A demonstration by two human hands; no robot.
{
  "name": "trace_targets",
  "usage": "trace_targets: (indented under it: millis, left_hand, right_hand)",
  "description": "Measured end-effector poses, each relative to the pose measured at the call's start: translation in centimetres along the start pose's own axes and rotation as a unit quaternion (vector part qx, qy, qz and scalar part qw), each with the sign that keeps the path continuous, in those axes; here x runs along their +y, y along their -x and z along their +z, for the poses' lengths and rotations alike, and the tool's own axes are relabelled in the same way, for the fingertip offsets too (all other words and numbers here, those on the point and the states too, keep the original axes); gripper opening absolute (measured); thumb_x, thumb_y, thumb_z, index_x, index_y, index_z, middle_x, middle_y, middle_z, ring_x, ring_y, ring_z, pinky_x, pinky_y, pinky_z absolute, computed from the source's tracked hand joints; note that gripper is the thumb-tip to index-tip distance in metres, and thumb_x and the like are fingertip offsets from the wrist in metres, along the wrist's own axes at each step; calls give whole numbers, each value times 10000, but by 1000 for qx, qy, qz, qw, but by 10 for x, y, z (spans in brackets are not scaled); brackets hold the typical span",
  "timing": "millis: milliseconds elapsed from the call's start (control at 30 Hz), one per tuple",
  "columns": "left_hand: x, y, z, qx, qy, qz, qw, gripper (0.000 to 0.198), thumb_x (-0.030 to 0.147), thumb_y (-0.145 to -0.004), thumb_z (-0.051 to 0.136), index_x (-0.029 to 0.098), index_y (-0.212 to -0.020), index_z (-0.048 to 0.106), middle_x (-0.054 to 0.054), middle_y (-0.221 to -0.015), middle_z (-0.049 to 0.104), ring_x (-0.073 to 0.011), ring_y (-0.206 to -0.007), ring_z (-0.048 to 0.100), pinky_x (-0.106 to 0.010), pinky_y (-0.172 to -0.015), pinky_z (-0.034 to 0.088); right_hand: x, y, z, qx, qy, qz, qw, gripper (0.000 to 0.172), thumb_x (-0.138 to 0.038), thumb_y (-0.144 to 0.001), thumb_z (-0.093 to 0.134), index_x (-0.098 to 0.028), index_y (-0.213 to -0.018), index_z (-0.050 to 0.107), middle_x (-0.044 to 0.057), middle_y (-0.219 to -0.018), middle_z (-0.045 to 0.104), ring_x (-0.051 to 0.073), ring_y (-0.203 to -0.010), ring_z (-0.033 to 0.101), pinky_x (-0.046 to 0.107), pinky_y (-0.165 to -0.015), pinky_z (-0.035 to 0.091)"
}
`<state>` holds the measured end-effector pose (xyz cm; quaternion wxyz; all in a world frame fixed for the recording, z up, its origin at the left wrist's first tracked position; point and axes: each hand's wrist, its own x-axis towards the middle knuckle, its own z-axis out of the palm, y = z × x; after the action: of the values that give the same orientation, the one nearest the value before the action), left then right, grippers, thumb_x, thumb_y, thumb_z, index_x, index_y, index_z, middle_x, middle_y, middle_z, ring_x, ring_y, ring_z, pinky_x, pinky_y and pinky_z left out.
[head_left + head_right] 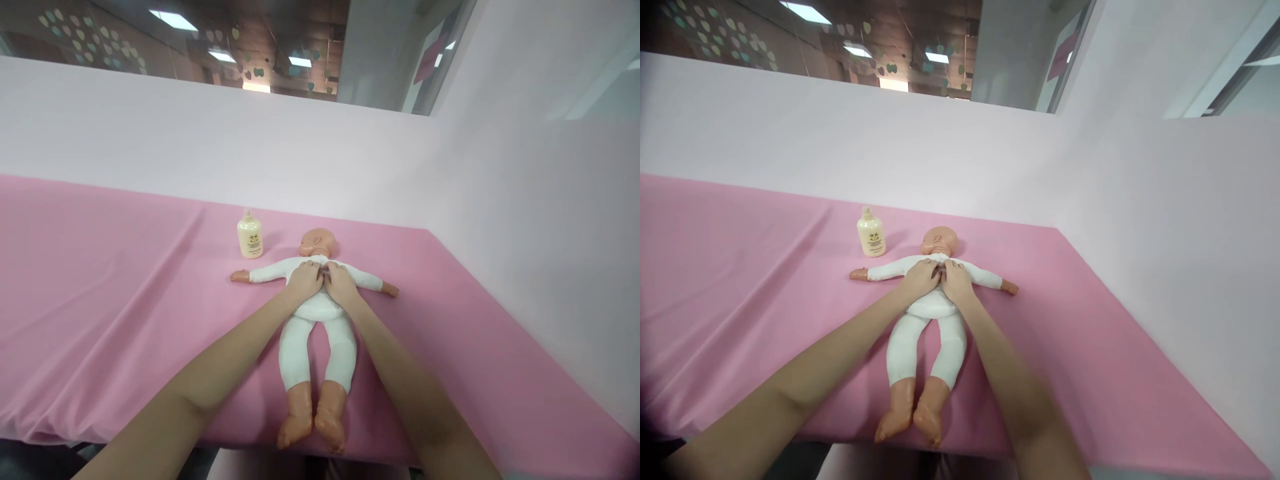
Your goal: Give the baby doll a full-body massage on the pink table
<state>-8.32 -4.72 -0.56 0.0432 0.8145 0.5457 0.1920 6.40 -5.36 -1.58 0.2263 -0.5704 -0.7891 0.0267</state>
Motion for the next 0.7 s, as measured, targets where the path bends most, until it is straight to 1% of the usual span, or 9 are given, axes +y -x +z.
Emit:
trace_targets:
  millis: [67,167,267,467,600,700]
  left_hand:
    - [0,0,1,3,6,-13,1000,271,212,-991,456,101,-1148,647,-165,-1125,719,-291,-1064,665,-389,-915,521]
    - [-1,0,3,13,15,-19,1000,292,208,-984,466,94,-1209,615,-172,-1146,720,-292,-1074,672,-392,-906,526]
    - [-4,-2,6,21,26,-8,999,299,206,-985,462,99,-1217,618,-172,-1177,721,-289,-1098,670,-399,-946,522]
    - [-10,-6,12,29,43,8,999,315,215,-975,470,127,-1225,641,-151,-1199,719,-281,-1163,646,-411,-1032,497]
    - [-10,-6,11,19,36,16,999,296,213,-969,467,130,-1188,647,-145,-1229,697,-283,-1174,625,-414,-1047,480]
    - [-7,-3,9,16,21,-2,1000,283,233,-969,479,142,-1183,642,-149,-1265,660,-295,-1175,603,-425,-1022,480]
  right_hand:
    - [0,1,1,5,-11,12,1000,329,-117,-971,459,-136,-1272,590,125,-1241,711,288,-1090,593,376,-959,449]
    - [0,1,1,7,-14,8,1000,390,-116,-972,459,-125,-1349,561,135,-1297,689,287,-1126,586,378,-993,443]
    - [0,0,1,-1,-3,-5,1000,382,-127,-987,444,-135,-1338,595,133,-1319,667,274,-1131,581,377,-1029,429]
    - [1,-1,1,-6,10,-8,1000,400,-156,-1008,436,-167,-1371,604,123,-1270,652,258,-1102,571,375,-1020,436]
    - [1,0,0,-4,10,-13,1000,376,-164,-1013,435,-161,-1330,636,130,-1261,637,263,-1113,559,383,-1043,439]
    - [2,0,0,11,10,-24,1000,335,-151,-994,453,-163,-1242,679,144,-1312,610,273,-1167,540,404,-1079,427]
